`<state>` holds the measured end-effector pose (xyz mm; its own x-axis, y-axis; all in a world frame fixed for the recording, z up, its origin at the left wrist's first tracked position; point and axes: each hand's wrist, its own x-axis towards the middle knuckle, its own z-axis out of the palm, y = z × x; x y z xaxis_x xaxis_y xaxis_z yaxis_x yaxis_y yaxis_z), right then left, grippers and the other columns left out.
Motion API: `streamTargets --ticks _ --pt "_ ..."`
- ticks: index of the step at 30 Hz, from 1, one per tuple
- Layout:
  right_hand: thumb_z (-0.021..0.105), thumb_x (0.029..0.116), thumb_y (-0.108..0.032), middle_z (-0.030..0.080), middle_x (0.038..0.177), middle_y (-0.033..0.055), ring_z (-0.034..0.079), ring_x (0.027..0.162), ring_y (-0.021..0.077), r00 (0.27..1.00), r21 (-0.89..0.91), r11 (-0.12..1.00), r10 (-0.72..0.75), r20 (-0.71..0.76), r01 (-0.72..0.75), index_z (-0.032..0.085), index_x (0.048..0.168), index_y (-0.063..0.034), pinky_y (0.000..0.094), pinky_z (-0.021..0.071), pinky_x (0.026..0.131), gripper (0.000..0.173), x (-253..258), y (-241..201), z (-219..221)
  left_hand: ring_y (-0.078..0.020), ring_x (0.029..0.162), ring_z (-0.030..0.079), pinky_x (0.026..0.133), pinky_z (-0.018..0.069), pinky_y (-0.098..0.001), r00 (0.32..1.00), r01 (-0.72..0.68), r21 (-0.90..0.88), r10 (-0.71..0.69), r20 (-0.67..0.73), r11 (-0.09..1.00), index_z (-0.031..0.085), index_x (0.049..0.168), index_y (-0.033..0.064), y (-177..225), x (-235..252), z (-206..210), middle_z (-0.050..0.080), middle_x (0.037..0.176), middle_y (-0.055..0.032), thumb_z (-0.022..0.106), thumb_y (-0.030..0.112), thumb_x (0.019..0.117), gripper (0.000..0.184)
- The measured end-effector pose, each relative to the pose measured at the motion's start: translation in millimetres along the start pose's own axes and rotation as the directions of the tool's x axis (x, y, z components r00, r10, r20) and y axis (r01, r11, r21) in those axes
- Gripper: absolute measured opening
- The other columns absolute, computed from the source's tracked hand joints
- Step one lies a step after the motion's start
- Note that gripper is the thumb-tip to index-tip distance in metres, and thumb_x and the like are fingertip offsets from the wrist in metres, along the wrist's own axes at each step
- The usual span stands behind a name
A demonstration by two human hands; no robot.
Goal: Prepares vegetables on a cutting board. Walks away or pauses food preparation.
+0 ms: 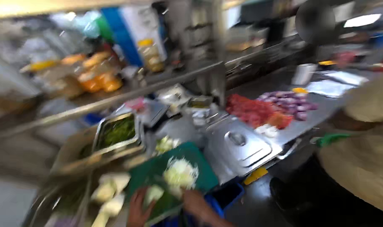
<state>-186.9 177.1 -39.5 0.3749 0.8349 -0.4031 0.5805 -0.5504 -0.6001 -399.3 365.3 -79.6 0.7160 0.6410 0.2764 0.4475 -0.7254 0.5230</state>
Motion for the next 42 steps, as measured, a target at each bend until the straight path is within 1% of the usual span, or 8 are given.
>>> streamTargets --ticks 7,16,19,23,28,34,38,42 --pt "0.048 0.1066 -0.024 0.069 0.122 0.0238 0.067 0.114 0.0430 0.991 -0.272 0.961 0.076 0.113 -0.043 0.050 0.148 -0.0124 0.0617 0.0533 0.095 0.043 15 -23 -21 -0.0198 0.128 0.061 0.110 0.0507 -0.0446 0.979 0.159 -0.198 -0.129 0.157 0.967 0.069 0.131 0.0137 7 11 -6 0.065 0.136 -0.0063 0.083 0.041 0.0847 0.056" --pt "0.047 0.1067 -0.024 0.068 0.121 0.0229 0.067 0.114 0.0426 0.974 -0.386 0.922 0.118 0.196 -0.034 0.045 0.149 -0.0145 0.0612 0.0538 0.094 0.044 26 -20 -11 -0.0262 0.129 0.057 0.113 0.0457 -0.0464 0.891 0.015 -0.033 0.002 0.453 0.999 0.070 0.118 0.0075 32 59 -18 0.064 0.132 -0.0102 0.087 0.038 0.0811 0.051" --pt "0.046 0.1074 -0.023 0.069 0.119 0.0218 0.068 0.112 0.0423 0.976 -0.436 0.899 0.135 0.169 -0.049 0.050 0.144 -0.0151 0.0610 0.0541 0.092 0.038 13 -38 -34 -0.0276 0.116 0.064 0.105 0.0511 -0.0474 0.849 -0.065 -0.089 0.102 0.519 0.994 0.070 0.118 0.0029 28 75 -21 0.067 0.121 -0.0134 0.088 0.036 0.0811 0.053" --pt "0.046 0.1070 -0.021 0.071 0.109 0.0185 0.070 0.105 0.0396 0.980 -0.530 0.844 0.166 0.111 -0.083 0.055 0.136 -0.0165 0.0589 0.0556 0.085 0.030 -8 -66 -68 -0.0281 0.108 0.066 0.100 0.0545 -0.0471 0.824 -0.135 -0.155 0.198 0.530 0.979 0.069 0.116 0.0019 20 83 -21 0.067 0.115 -0.0142 0.089 0.032 0.0798 0.051" --pt "0.048 0.1056 -0.019 0.070 0.115 0.0214 0.070 0.105 0.0427 0.975 -0.401 0.914 0.134 0.176 -0.053 0.048 0.146 -0.0176 0.0630 0.0560 0.086 0.040 32 -42 -16 -0.0249 0.104 0.066 0.096 0.0561 -0.0452 0.812 -0.163 -0.127 0.206 0.547 0.979 0.070 0.113 0.0049 21 85 -19 0.067 0.113 -0.0108 0.090 0.035 0.0786 0.050" --pt "0.050 0.1045 -0.021 0.071 0.105 0.0167 0.070 0.099 0.0386 0.975 -0.524 0.850 0.158 0.157 -0.053 0.057 0.131 -0.0172 0.0594 0.0559 0.080 0.027 1 -69 -70 -0.0266 0.103 0.066 0.095 0.0556 -0.0456 0.826 -0.176 -0.160 0.234 0.513 0.971 0.070 0.109 0.0020 18 80 -23 0.068 0.109 -0.0128 0.090 0.033 0.0789 0.048" --pt "0.049 0.1061 -0.020 0.069 0.114 0.0218 0.070 0.104 0.0430 0.965 -0.419 0.907 0.139 0.221 -0.035 0.048 0.144 -0.0162 0.0632 0.0561 0.085 0.038 36 -48 -21 -0.0258 0.105 0.066 0.097 0.0556 -0.0449 0.835 -0.171 -0.183 0.241 0.495 0.968 0.070 0.111 0.0022 14 78 -18 0.068 0.111 -0.0124 0.090 0.034 0.0780 0.050" --pt "0.053 0.1048 -0.023 0.071 0.109 0.0195 0.070 0.100 0.0418 0.974 -0.510 0.860 0.130 0.184 -0.018 0.057 0.137 -0.0184 0.0637 0.0554 0.081 0.032 15 -63 -66 -0.0266 0.109 0.066 0.100 0.0543 -0.0464 0.850 -0.147 -0.181 0.218 0.480 0.972 0.070 0.116 0.0022 15 76 -21 0.068 0.116 -0.0131 0.090 0.034 0.0785 0.053"
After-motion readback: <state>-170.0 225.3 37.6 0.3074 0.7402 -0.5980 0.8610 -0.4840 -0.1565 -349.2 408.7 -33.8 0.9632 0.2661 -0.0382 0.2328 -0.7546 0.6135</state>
